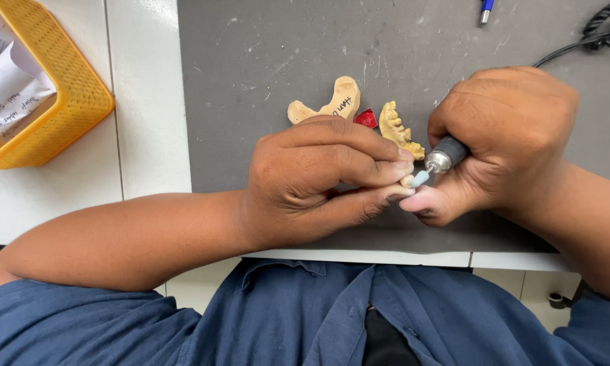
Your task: The person uses a rotary tool to grind a small tooth-shaped object, then places it into a dental mold. They use a red and blue articulating paper to check the bite alignment between the upper and lower molds, repeating the grinding and fitting process.
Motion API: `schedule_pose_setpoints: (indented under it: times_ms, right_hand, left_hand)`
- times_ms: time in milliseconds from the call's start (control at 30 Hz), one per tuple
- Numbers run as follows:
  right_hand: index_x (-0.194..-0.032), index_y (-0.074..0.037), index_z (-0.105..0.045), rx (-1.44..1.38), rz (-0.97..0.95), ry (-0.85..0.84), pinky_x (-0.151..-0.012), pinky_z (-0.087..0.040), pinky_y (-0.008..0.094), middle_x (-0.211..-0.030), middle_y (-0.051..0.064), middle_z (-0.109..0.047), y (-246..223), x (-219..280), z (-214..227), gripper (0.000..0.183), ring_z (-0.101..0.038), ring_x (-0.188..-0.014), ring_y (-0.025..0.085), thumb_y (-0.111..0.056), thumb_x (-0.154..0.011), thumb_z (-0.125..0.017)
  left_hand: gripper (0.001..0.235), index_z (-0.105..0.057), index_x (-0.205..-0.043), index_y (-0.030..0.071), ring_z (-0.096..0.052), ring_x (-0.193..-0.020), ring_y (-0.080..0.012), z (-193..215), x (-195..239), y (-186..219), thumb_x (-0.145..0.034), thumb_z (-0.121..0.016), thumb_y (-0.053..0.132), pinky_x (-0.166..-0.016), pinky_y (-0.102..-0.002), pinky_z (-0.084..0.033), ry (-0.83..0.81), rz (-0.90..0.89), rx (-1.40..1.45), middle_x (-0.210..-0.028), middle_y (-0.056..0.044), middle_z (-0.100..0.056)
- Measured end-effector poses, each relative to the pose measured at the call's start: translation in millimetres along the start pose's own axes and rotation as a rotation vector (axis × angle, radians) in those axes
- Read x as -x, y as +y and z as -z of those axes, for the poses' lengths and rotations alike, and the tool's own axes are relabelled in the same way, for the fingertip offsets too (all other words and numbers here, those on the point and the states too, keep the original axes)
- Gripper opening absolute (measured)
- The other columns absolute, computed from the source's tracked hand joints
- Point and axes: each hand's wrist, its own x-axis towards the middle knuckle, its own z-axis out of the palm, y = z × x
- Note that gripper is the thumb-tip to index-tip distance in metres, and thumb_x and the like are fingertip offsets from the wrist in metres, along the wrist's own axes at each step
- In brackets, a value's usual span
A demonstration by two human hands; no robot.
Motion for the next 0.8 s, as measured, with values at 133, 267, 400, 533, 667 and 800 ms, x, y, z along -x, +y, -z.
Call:
schedule_pose_setpoints:
  times_ms: [133, 267, 400, 533, 667, 800]
  right_hand:
    - [-0.068, -0.004, -0.058, 0.044, -0.002, 0.011, -0.049, -0.040, 0.038, -0.061, 0.008, -0.049, -1.2, 1.3, -0.5, 0.069, -0.056, -0.055, 0.029, -0.070, -0.075, -0.075]
    - [-0.067, -0.003, -0.057, 0.038, 0.001, 0.014, -0.048, -0.040, 0.039, -0.060, 0.008, -0.049, -1.8, 1.7, -1.1, 0.068, -0.056, -0.058, 0.030, -0.069, -0.075, -0.075]
    - [-0.068, -0.003, -0.058, 0.013, -0.005, 0.006, -0.048, -0.041, 0.039, -0.061, 0.008, -0.050, -1.2, 0.4, 0.5, 0.068, -0.056, -0.058, 0.031, -0.068, -0.077, -0.075]
    - [-0.067, -0.003, -0.058, 0.038, -0.016, 0.011, -0.048, -0.040, 0.038, -0.060, 0.009, -0.049, -2.0, 1.1, 0.0, 0.068, -0.055, -0.055, 0.030, -0.069, -0.076, -0.075]
    - [-0.068, -0.002, -0.059, 0.043, -0.023, 0.017, -0.048, -0.041, 0.038, -0.060, 0.009, -0.049, -2.7, 1.7, -0.6, 0.071, -0.055, -0.055, 0.029, -0.072, -0.074, -0.073]
    - [-0.069, -0.002, -0.058, 0.040, -0.010, 0.015, -0.049, -0.042, 0.039, -0.062, 0.010, -0.051, -1.2, -0.7, 1.8, 0.071, -0.056, -0.054, 0.030, -0.070, -0.077, -0.074]
  left_hand:
    - [0.015, -0.072, -0.104, 0.002, -0.076, -0.098, -0.0196, -3.3, -4.7, -4.1, -0.092, -0.082, 0.003, -0.081, -0.028, -0.062, -0.007, -0.015, -0.036, -0.110, -0.012, -0.075]
    - [0.015, -0.073, -0.109, 0.004, -0.076, -0.099, -0.0165, -3.8, -4.4, -4.0, -0.097, -0.082, 0.006, -0.085, -0.024, -0.063, -0.008, -0.006, -0.014, -0.112, -0.010, -0.074]
    - [0.013, -0.072, -0.101, 0.002, -0.077, -0.100, -0.0198, -3.2, -5.0, -4.7, -0.091, -0.081, 0.003, -0.082, -0.027, -0.064, -0.028, -0.001, -0.030, -0.110, -0.013, -0.075]
    - [0.013, -0.073, -0.106, 0.004, -0.077, -0.098, -0.0154, -2.2, -6.5, -3.8, -0.096, -0.082, 0.006, -0.082, -0.024, -0.062, -0.028, 0.005, -0.026, -0.114, -0.010, -0.075]
    - [0.014, -0.073, -0.101, 0.002, -0.076, -0.097, -0.0189, -2.2, -7.3, -1.0, -0.091, -0.082, 0.004, -0.083, -0.029, -0.062, -0.032, 0.008, -0.054, -0.108, -0.012, -0.075]
    - [0.014, -0.073, -0.103, 0.002, -0.077, -0.098, -0.0183, -3.7, -7.4, -1.6, -0.092, -0.082, 0.004, -0.080, -0.026, -0.063, -0.021, 0.011, -0.044, -0.110, -0.012, -0.075]
